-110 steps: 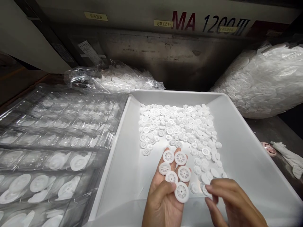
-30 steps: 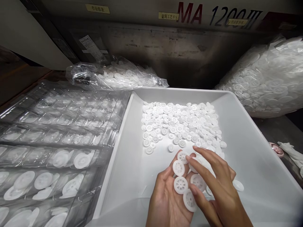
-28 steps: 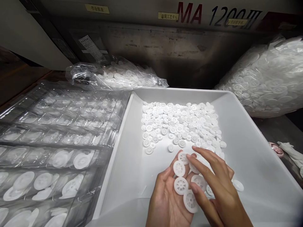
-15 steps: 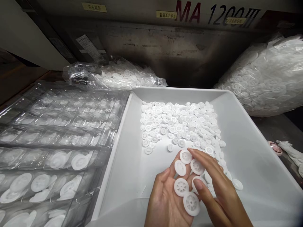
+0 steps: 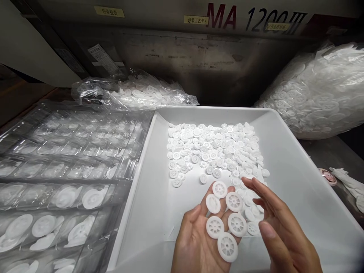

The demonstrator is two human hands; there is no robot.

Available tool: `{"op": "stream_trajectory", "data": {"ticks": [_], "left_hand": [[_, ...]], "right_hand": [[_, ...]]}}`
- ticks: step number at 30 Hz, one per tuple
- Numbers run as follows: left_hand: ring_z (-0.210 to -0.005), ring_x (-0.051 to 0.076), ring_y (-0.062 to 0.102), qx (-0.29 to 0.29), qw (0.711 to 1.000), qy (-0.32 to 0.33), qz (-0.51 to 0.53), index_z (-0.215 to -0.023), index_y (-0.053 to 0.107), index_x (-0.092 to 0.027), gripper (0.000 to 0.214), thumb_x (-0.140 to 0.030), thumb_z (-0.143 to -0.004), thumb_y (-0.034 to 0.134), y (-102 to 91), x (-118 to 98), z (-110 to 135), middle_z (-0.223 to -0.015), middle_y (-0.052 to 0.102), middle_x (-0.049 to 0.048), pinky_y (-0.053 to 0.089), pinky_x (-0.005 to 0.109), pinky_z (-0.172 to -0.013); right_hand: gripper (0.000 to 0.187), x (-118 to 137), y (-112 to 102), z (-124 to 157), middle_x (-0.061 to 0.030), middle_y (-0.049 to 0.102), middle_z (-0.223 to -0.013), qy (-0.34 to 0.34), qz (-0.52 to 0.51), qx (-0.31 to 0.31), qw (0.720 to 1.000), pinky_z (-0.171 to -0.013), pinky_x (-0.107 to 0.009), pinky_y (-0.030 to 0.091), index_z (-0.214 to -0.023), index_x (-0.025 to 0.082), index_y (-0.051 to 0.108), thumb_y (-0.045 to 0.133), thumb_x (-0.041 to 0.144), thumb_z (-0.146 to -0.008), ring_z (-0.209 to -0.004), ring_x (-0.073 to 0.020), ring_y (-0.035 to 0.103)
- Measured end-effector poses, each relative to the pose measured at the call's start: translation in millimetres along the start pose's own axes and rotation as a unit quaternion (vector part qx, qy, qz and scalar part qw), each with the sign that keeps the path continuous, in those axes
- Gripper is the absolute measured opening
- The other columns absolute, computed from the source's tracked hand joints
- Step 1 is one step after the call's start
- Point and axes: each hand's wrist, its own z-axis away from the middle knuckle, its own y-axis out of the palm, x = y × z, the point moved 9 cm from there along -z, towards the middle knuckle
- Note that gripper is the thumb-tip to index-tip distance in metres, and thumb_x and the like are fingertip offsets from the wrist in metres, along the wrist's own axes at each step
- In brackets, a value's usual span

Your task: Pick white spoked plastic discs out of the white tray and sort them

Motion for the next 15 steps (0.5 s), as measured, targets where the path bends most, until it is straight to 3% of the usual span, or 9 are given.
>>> {"op": "stream_trajectory", "data": {"ticks": [4,6,8,12,15], "left_hand": [[-0.113,0.025,0.056,-0.026,1.0,-0.002,-0.006,-0.143,-0.006,-0.012,0.06,-0.027,-0.091,0.021,-5.9,-0.7,0.7,-0.123,0.06,0.0164,0.034,0.042,-0.099],[-0.115,0.025,0.055,-0.033,0.999,-0.006,-0.01,-0.143,-0.006,-0.014,0.06,-0.027,-0.091,0.021,-9.3,-0.7,0.4,-0.124,0.059,0.0158,0.033,0.043,-0.1],[-0.116,0.025,0.054,-0.027,1.0,-0.007,-0.012,-0.143,0.006,-0.014,0.057,-0.028,-0.091,0.022,-12.0,-1.1,-0.3,-0.125,0.059,0.0148,0.033,0.043,-0.101],[-0.111,0.024,0.057,0.012,0.998,-0.006,-0.054,-0.13,0.046,-0.021,0.046,-0.031,-0.091,0.024,-12.7,-2.6,-1.1,-0.129,0.057,0.0101,0.039,0.039,-0.096],[-0.112,0.022,0.056,0.018,0.994,0.027,-0.101,-0.117,0.059,-0.027,0.043,-0.035,-0.091,0.026,-9.7,-5.4,-0.6,-0.127,0.058,0.0055,0.041,0.036,-0.094]], "right_hand": [[0.037,-3.2,-1.7,0.9,-0.0057,0.053,-0.131,0.004,-0.028,-0.016,0.999,-0.089,-0.035,0.046,-0.13,0.023,0.046,0.039,0.025,-0.094,-0.12,-0.0277,0.048],[0.037,-4.9,-1.3,2.5,-0.0055,0.053,-0.131,0.02,-0.045,-0.019,0.999,-0.09,-0.036,0.044,-0.13,0.023,0.046,0.039,0.025,-0.094,-0.122,-0.028,0.047],[0.036,-8.5,-0.3,4.7,-0.0045,0.051,-0.133,0.041,-0.072,-0.017,0.996,-0.091,-0.036,0.042,-0.129,0.024,0.046,0.04,0.026,-0.094,-0.124,-0.0276,0.044],[0.037,-22.9,0.2,7.5,-0.0028,0.045,-0.138,0.077,-0.166,-0.03,0.983,-0.094,-0.038,0.035,-0.128,0.027,0.048,0.045,0.029,-0.091,-0.131,-0.0284,0.033],[0.038,-36.4,8.0,5.7,0.0016,0.04,-0.142,0.116,-0.264,-0.049,0.956,-0.101,-0.042,0.025,-0.124,0.034,0.052,0.05,0.04,-0.086,-0.135,-0.0275,0.023]]}}
